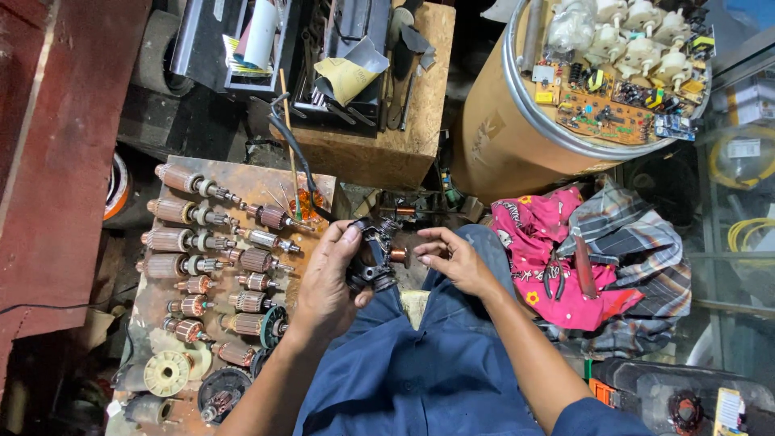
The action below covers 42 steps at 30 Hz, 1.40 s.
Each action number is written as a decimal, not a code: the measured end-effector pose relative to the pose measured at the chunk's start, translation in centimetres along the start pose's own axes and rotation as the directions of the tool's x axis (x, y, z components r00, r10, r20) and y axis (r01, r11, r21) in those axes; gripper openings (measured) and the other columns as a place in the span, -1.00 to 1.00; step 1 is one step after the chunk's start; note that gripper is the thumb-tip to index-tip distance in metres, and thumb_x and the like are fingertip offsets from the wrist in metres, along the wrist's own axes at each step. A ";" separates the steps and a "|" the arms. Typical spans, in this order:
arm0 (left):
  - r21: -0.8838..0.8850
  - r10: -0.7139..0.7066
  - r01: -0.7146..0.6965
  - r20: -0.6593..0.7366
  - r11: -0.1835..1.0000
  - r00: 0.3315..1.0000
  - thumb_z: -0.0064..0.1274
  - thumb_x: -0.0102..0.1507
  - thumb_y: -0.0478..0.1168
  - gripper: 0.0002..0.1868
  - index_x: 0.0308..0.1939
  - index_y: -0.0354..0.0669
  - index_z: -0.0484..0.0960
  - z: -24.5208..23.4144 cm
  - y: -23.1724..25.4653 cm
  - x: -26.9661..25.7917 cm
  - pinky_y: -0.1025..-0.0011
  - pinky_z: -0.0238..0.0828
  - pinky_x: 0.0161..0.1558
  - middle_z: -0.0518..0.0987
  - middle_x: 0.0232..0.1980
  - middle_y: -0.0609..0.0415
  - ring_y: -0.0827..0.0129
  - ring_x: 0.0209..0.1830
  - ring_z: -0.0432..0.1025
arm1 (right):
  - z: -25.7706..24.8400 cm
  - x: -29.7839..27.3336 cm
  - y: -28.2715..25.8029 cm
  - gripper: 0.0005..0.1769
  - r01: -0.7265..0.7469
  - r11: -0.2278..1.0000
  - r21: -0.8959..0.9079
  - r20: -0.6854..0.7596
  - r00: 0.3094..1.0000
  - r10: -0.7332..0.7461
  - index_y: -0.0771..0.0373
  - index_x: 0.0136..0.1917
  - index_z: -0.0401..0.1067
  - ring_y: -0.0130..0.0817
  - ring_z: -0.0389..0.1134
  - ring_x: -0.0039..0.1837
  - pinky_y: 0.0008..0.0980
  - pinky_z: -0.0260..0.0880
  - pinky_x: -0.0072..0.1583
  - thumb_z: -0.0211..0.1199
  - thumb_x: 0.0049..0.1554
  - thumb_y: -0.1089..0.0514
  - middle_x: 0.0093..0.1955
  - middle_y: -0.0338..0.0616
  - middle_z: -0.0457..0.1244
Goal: The person applies a substance to a motor component using a wooden stick, then uses a small metal tool to adjust the internal parts. The person works on the component while seated on the floor.
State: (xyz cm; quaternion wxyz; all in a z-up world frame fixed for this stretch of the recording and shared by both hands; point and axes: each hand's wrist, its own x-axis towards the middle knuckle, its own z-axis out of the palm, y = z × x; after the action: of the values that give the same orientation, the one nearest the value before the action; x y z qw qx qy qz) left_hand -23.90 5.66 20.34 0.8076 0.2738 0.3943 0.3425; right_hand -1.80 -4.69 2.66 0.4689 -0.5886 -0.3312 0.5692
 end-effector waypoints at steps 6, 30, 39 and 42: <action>-0.010 0.023 -0.023 -0.009 1.000 1.000 -0.01 0.38 -0.06 -0.75 -0.03 -0.17 0.47 -0.3 1.2 -0.2 0.70 0.12 -0.85 0.37 -0.46 -0.01 0.50 -0.69 0.23 | 0.3 0.8 3.5 -0.54 -0.087 0.996 0.028 -0.018 0.996 0.087 0.36 0.22 0.50 -0.37 0.46 0.11 -0.37 0.53 0.15 0.46 0.03 0.39 0.09 0.04 0.43; -0.097 -0.047 0.045 -0.022 0.994 0.999 -0.02 0.39 -0.06 -0.75 -0.04 -0.17 0.48 -1.0 2.3 -0.9 0.73 0.06 -0.86 0.36 -0.44 -0.04 0.47 -0.68 0.23 | -0.1 0.1 -1.0 -0.77 0.114 0.992 0.059 -0.119 0.987 -0.106 0.34 0.04 0.46 -0.44 0.45 -0.21 -0.45 0.51 -0.09 0.40 0.14 0.25 -0.25 -0.04 0.44; -0.112 -0.089 0.084 -0.044 0.990 0.995 0.01 0.37 -0.05 -0.75 -0.07 -0.15 0.47 -0.8 2.7 -1.4 0.73 0.03 -0.87 0.32 -0.44 -0.04 0.48 -0.69 0.21 | -2.2 1.5 -0.6 -0.90 0.439 0.896 -0.064 -0.343 0.833 -0.433 0.34 0.04 0.38 -0.34 0.46 -0.24 -0.43 0.51 -0.15 0.22 0.29 0.26 -0.27 -0.01 0.37; -0.067 -0.075 0.072 -0.040 0.995 0.996 -0.02 0.39 -0.07 -0.77 -0.08 -0.16 0.46 -1.2 2.1 -1.0 0.73 0.05 -0.86 0.34 -0.44 -0.03 0.47 -0.68 0.22 | -2.0 1.5 -2.3 -0.90 0.529 0.847 -0.048 -0.388 0.772 -0.504 0.30 0.10 0.31 -0.38 0.32 -0.35 -0.48 0.39 -0.28 0.15 0.34 0.25 -0.32 -0.06 0.25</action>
State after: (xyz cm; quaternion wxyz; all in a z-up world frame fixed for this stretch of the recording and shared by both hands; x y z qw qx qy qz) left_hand -26.02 6.37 21.64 0.8197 0.2253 0.4098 0.3309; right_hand 0.71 -2.87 4.13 0.6813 -0.5599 -0.3626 0.3014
